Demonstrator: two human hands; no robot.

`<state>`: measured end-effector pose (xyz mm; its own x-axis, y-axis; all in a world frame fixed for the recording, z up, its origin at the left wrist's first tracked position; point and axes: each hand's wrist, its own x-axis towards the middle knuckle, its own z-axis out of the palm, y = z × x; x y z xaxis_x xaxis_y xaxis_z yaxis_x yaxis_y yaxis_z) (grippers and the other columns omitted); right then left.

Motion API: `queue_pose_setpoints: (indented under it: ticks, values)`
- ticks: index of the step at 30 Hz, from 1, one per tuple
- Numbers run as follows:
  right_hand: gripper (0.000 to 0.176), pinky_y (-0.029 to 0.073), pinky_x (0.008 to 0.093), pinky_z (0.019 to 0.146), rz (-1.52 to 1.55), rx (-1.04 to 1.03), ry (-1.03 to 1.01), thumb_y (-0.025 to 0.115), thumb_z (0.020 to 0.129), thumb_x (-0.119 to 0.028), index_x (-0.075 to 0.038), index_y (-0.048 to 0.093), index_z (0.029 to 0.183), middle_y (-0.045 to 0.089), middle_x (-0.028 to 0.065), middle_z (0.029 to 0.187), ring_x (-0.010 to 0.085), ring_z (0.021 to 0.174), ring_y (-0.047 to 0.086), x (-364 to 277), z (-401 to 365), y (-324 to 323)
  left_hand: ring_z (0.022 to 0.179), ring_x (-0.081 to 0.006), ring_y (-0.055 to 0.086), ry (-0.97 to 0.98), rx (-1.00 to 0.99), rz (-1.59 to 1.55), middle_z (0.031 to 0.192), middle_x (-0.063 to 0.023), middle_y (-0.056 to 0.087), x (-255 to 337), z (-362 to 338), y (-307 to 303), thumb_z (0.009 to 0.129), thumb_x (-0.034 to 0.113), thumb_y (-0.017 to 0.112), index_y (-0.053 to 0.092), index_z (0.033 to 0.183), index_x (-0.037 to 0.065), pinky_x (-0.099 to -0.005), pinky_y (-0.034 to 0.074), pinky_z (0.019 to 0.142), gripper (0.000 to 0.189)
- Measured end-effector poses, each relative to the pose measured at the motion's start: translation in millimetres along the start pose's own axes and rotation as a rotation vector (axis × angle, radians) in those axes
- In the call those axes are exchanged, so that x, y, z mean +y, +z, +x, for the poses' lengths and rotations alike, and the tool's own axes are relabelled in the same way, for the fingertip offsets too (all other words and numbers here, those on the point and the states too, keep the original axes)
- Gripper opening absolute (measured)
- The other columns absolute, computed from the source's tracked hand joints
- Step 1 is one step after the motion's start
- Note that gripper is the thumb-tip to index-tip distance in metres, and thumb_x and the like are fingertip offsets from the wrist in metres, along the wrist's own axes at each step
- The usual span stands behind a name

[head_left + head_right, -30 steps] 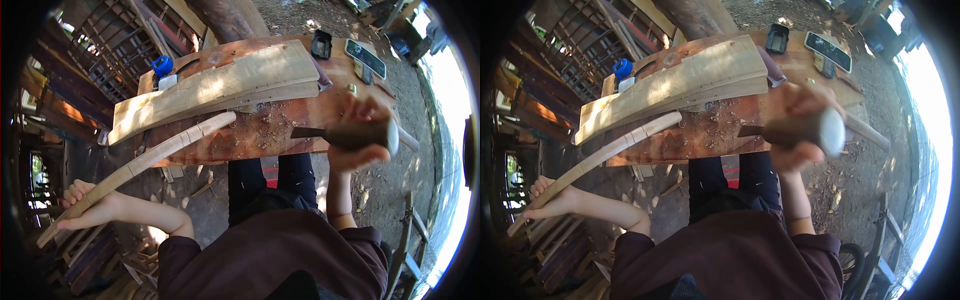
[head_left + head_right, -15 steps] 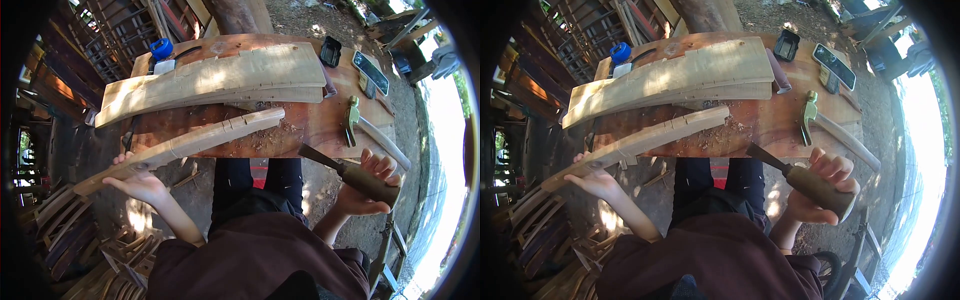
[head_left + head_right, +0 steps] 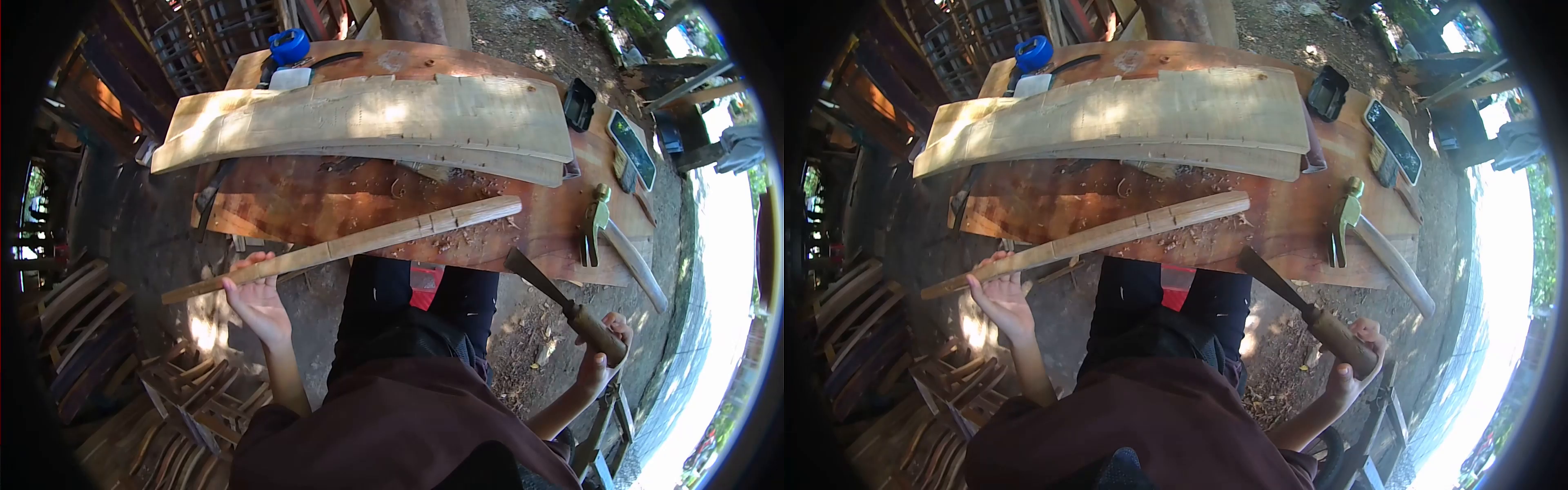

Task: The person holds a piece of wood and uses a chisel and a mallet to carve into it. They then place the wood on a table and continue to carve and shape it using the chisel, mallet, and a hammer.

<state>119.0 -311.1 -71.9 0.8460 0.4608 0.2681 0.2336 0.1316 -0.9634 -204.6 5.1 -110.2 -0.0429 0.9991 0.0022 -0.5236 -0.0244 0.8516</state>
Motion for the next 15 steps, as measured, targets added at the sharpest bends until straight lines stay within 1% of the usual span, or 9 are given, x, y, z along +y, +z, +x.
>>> queue_pose_setpoints:
  ticks: [3, 5, 6, 7, 8, 9, 11, 13, 15]
  values:
    - [0.058, 0.049, 0.0281, 0.052, -0.118, 0.02, 0.047, 0.073, 0.071, -0.037, 0.0, 0.047, 0.106, 0.044, 0.0136, 0.106, 0.0235, 0.076, 0.055, 5.1, -4.5, 5.6, 0.098, -0.0253, 0.055, 0.022, 0.013, 0.05, 0.101, -0.0153, 0.058, -4.5, 2.0, 2.7, 0.091, 0.046, 0.042, 0.052, 0.101, 0.004, -0.0355, 0.041, 0.091, 0.045]
    - [0.054, 0.051, 0.0316, 0.055, -0.161, 0.01, 0.058, 0.073, 0.073, -0.032, 0.002, 0.046, 0.106, 0.047, 0.0159, 0.108, 0.0253, 0.077, 0.058, 11.4, -7.7, 0.3, 0.097, -0.024, 0.055, 0.039, -0.083, 0.135, 0.098, -0.0153, 0.056, -7.9, 1.7, 1.1, 0.093, 0.045, 0.037, 0.049, 0.1, 0.004, -0.0369, 0.043, 0.088, 0.044]
    - [0.054, 0.051, 0.0311, 0.054, -0.173, 0.001, 0.117, 0.072, 0.074, -0.032, 0.002, 0.046, 0.107, 0.049, 0.0161, 0.106, 0.025, 0.076, 0.058, 12.3, -9.3, -3.2, 0.091, -0.022, 0.057, 0.034, -0.104, 0.115, 0.095, -0.0145, 0.058, -13.7, 2.9, -4.9, 0.093, 0.044, 0.038, 0.049, 0.1, 0.003, -0.0334, 0.045, 0.075, 0.043]
    - [0.053, 0.05, 0.0306, 0.053, -0.185, -0.008, 0.176, 0.071, 0.074, -0.033, 0.002, 0.046, 0.107, 0.05, 0.0163, 0.104, 0.0246, 0.074, 0.059, 14.2, -9.8, -5.8, 0.091, -0.022, 0.057, 0.04, -0.096, 0.113, 0.095, -0.0145, 0.058, -18.9, 2.8, -7.0, 0.093, 0.044, 0.038, 0.049, 0.1, 0.003, -0.0334, 0.045, 0.075, 0.043]
    - [0.052, 0.048, 0.0295, 0.051, -0.19, 0.016, 0.079, 0.066, 0.078, -0.035, 0.002, 0.046, 0.108, 0.053, 0.0145, 0.095, 0.0232, 0.066, 0.058, 19.4, -8.3, -5.6, 0.087, -0.0213, 0.058, 0.039, -0.09, 0.122, 0.093, -0.0136, 0.059, -24.2, 2.1, -7.5, 0.093, 0.044, 0.04, 0.049, 0.1, 0.003, -0.0323, 0.044, 0.07, 0.043]
    - [0.052, 0.048, 0.0295, 0.051, -0.187, 0.005, 0.079, 0.066, 0.078, -0.035, 0.002, 0.046, 0.108, 0.053, 0.0145, 0.095, 0.0232, 0.066, 0.058, 20.7, -7.9, -6.7, 0.083, -0.0205, 0.058, 0.036, -0.083, 0.133, 0.092, -0.0126, 0.06, -27.9, 0.6, -7.7, 0.092, 0.044, 0.041, 0.05, 0.101, 0.003, -0.0312, 0.044, 0.066, 0.042]
    - [0.05, 0.045, 0.0269, 0.05, -0.079, 0.152, 0.063, 0.06, 0.082, -0.038, 0.001, 0.046, 0.109, 0.053, 0.0116, 0.087, 0.0199, 0.062, 0.056, 15.9, -4.8, 0.1, 0.078, -0.0201, 0.059, 0.024, -0.06, 0.079, 0.089, -0.0106, 0.061, -34.1, -5.2, -2.4, 0.091, 0.043, 0.047, 0.051, 0.101, 0.003, -0.0309, 0.045, 0.062, 0.042]
    - [0.045, 0.044, 0.0246, 0.051, -0.043, 0.111, 0.072, 0.056, 0.085, -0.037, 0.0, 0.047, 0.109, 0.051, 0.0099, 0.085, 0.0164, 0.063, 0.054, 25.7, -7.4, -14.5, 0.079, -0.0203, 0.06, -0.011, -0.11, 0.038, 0.091, -0.0104, 0.061, -40.7, -10.5, 0.5, 0.089, 0.044, 0.051, 0.052, 0.101, 0.002, -0.0314, 0.045, 0.062, 0.043]
    - [0.042, 0.043, 0.0223, 0.054, 0.247, 0.167, 0.219, 0.055, 0.086, -0.036, -0.001, 0.047, 0.108, 0.051, 0.0085, 0.084, 0.0136, 0.065, 0.053, 28.2, -9.7, -20.2, 0.08, -0.0208, 0.061, -0.012, -0.152, 0.052, 0.092, -0.0105, 0.062, -43.4, -16.7, 6.6, 0.09, 0.043, 0.05, 0.051, 0.102, 0.002, -0.0325, 0.047, 0.061, 0.042]
